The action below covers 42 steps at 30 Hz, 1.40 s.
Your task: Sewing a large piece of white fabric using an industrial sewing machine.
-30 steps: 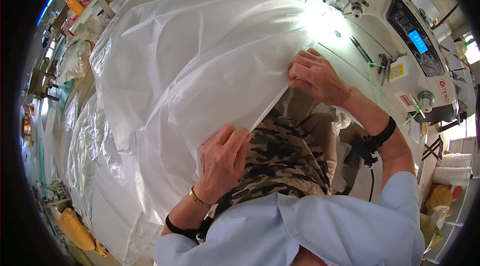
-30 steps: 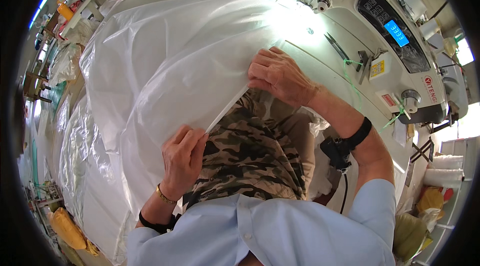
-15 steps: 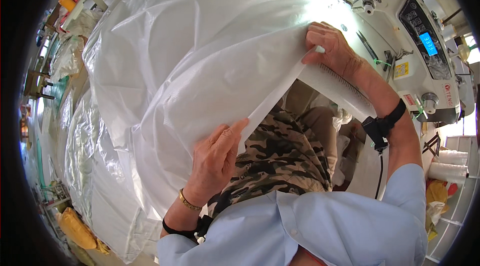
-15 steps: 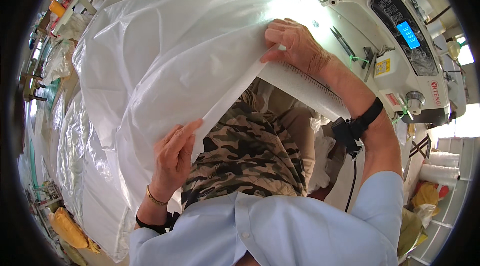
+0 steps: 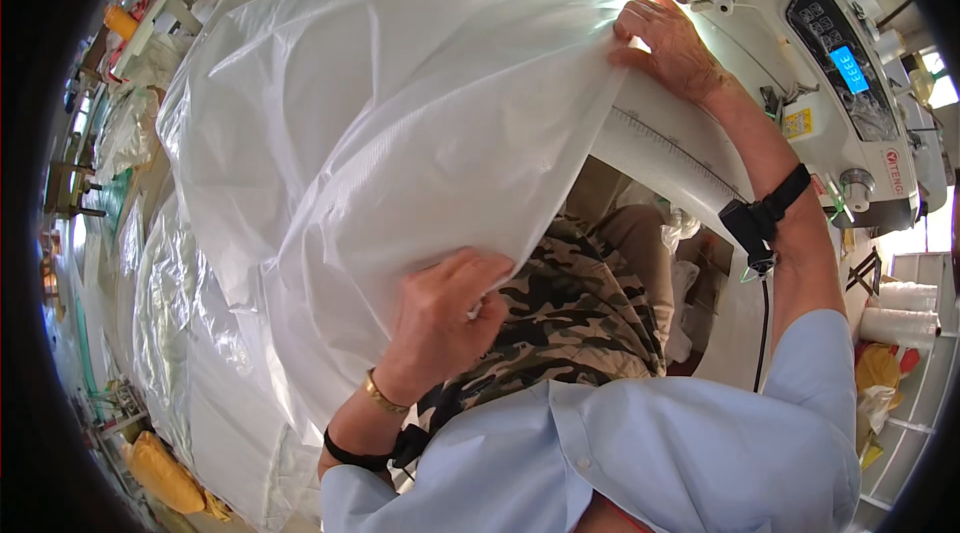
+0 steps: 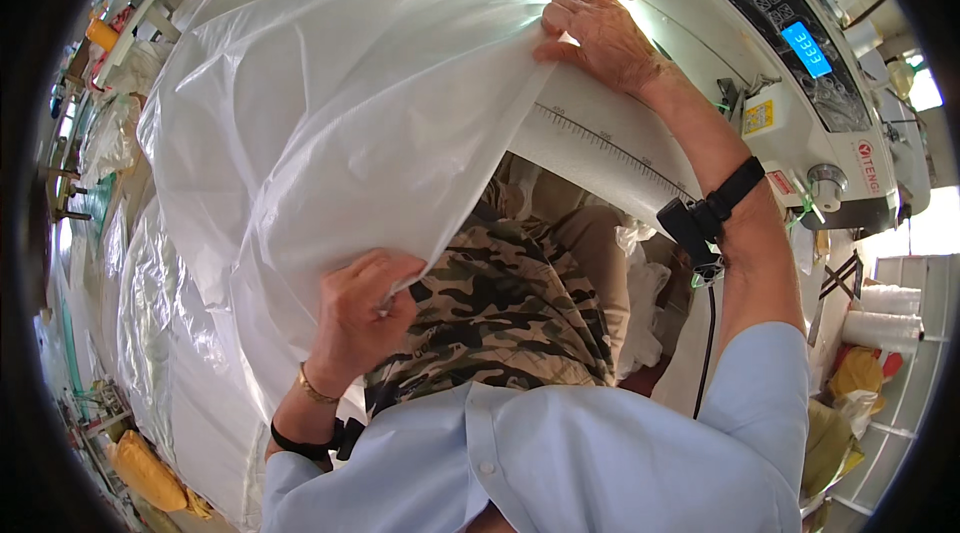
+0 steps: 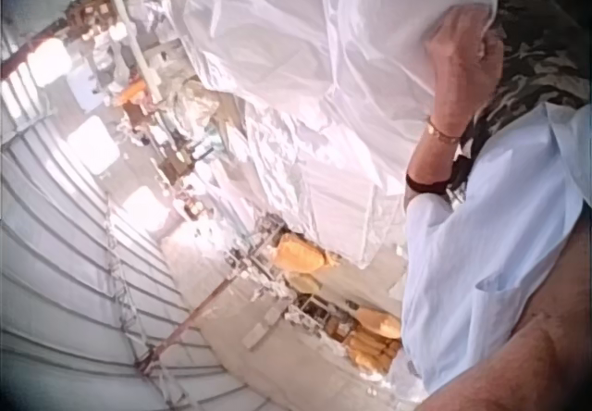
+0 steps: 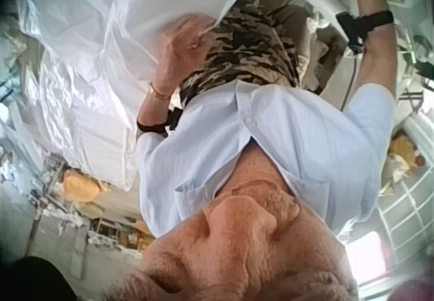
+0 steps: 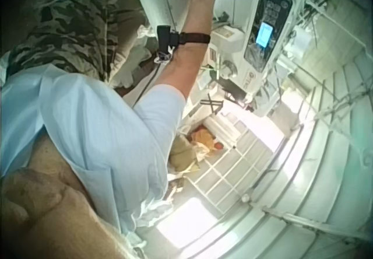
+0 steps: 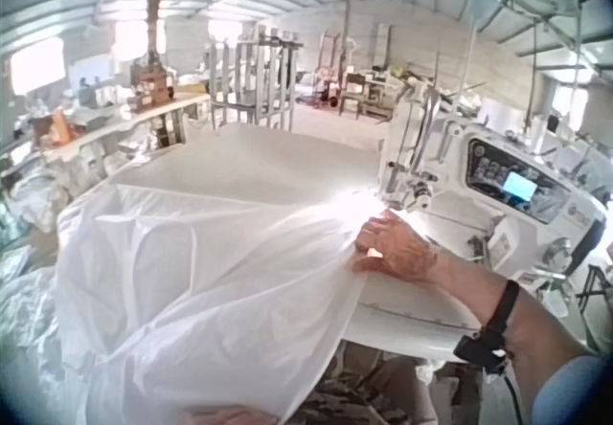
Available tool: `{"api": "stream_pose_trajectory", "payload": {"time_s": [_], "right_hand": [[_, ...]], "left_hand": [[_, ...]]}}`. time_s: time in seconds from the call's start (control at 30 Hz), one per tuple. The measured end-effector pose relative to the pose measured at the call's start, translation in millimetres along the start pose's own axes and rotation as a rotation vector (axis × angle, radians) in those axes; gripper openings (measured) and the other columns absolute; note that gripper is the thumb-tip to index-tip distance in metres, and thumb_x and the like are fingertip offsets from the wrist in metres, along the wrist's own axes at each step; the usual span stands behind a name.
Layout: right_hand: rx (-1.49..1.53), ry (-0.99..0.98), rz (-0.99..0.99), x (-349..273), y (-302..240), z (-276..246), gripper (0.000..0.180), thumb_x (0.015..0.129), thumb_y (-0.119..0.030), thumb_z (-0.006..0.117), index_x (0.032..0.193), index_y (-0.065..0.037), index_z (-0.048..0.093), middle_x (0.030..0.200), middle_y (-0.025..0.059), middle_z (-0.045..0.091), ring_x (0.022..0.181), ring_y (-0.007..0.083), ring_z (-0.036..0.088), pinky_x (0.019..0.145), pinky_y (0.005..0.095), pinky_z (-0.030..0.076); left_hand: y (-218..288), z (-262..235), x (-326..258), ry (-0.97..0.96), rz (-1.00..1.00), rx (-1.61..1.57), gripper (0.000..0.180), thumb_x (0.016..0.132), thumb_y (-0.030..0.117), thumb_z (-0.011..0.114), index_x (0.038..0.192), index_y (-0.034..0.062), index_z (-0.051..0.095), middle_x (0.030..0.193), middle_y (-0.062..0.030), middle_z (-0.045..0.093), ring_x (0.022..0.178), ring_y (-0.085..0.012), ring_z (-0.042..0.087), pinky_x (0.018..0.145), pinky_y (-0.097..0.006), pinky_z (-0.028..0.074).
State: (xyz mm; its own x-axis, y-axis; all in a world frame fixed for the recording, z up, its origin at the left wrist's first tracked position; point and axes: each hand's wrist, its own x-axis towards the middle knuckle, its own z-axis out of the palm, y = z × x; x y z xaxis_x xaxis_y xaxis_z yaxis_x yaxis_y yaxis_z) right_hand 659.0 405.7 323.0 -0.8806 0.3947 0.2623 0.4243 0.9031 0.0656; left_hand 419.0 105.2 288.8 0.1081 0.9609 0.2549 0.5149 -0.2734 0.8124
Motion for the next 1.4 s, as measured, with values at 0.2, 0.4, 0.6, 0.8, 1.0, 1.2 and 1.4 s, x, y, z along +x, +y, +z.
{"api": "stream_pose_trajectory", "payload": {"time_s": [0.2, 0.4, 0.6, 0.8, 1.0, 1.2, 1.4], "right_hand": [[-0.259, 0.077, 0.283, -14, -11, 17, 0.036, 0.086, -0.04, 0.061, 0.093, -0.005, 0.06, 0.091, 0.0105, 0.057, 0.092, 0.0284, 0.057, 0.084, 0.0391, 0.046], [-0.056, 0.128, 0.508, -40, -51, 13, 0.051, 0.088, -0.044, 0.058, 0.114, 0.0, 0.058, 0.114, 0.016, 0.06, 0.108, 0.0305, 0.056, 0.092, 0.0416, 0.044], [0.052, 0.068, 0.566, -43, -51, 8, 0.064, 0.089, -0.052, 0.053, 0.125, 0.001, 0.054, 0.116, 0.015, 0.06, 0.111, 0.0283, 0.054, 0.096, 0.0423, 0.039], [0.1, 0.045, 0.559, -42, -51, 4, 0.077, 0.088, -0.063, 0.045, 0.126, 0.003, 0.053, 0.109, 0.0161, 0.061, 0.109, 0.0303, 0.054, 0.095, 0.0428, 0.039], [0.165, 0.012, 0.533, -42, -49, 3, 0.083, 0.086, -0.068, 0.042, 0.125, 0.005, 0.053, 0.108, 0.0181, 0.062, 0.109, 0.0314, 0.054, 0.095, 0.0429, 0.037], [0.214, 0.16, 0.514, -45, -46, 14, 0.062, 0.089, -0.054, 0.05, 0.115, 0.003, 0.057, 0.103, 0.016, 0.063, 0.105, 0.0306, 0.056, 0.093, 0.0424, 0.038], [0.292, 0.165, 0.572, -42, -42, 13, 0.029, 0.078, -0.021, 0.06, 0.1, -0.002, 0.061, 0.1, 0.0162, 0.064, 0.101, 0.0318, 0.059, 0.088, 0.0438, 0.044]], "left_hand": [[11, 26, 18, -0.015, 0.324, 0.227, 0.015, 0.063, -0.002, 0.06, 0.076, 0.0054, 0.06, 0.066, -0.0052, 0.052, 0.055, -0.0232, 0.056, 0.049, -0.035, 0.045], [15, 36, 30, -0.081, 0.419, 0.322, 0.012, 0.064, 0.001, 0.06, 0.063, 0.0062, 0.049, 0.061, -0.0071, 0.043, 0.053, -0.0252, 0.051, 0.048, -0.036, 0.042], [13, 38, 47, -0.099, 0.452, 0.436, 0.013, 0.068, 0.002, 0.06, 0.064, 0.0055, 0.048, 0.062, -0.0078, 0.044, 0.053, -0.0268, 0.05, 0.049, -0.037, 0.041], [19, 38, 85, -0.124, 0.471, 0.56, 0.014, 0.072, 0.004, 0.06, 0.065, 0.0054, 0.048, 0.064, -0.0094, 0.047, 0.055, -0.0289, 0.053, 0.05, -0.039, 0.043], [19, 47, 128, -0.177, 0.44, 0.714, 0.016, 0.077, 0.008, 0.059, 0.065, 0.0064, 0.049, 0.065, -0.0094, 0.051, 0.056, -0.0295, 0.058, 0.05, -0.041, 0.045], [28, 58, 180, -0.221, 0.454, 0.787, 0.011, 0.078, 0.011, 0.057, 0.069, 0.0046, 0.056, 0.071, -0.014, 0.059, 0.055, -0.0311, 0.059, 0.053, -0.043, 0.046], [19, 80, 231, -0.166, 0.556, 0.821, 0.013, 0.075, 0.007, 0.057, 0.064, 0.0009, 0.06, 0.067, -0.0193, 0.061, 0.061, -0.0352, 0.062, 0.058, -0.045, 0.048]]}}
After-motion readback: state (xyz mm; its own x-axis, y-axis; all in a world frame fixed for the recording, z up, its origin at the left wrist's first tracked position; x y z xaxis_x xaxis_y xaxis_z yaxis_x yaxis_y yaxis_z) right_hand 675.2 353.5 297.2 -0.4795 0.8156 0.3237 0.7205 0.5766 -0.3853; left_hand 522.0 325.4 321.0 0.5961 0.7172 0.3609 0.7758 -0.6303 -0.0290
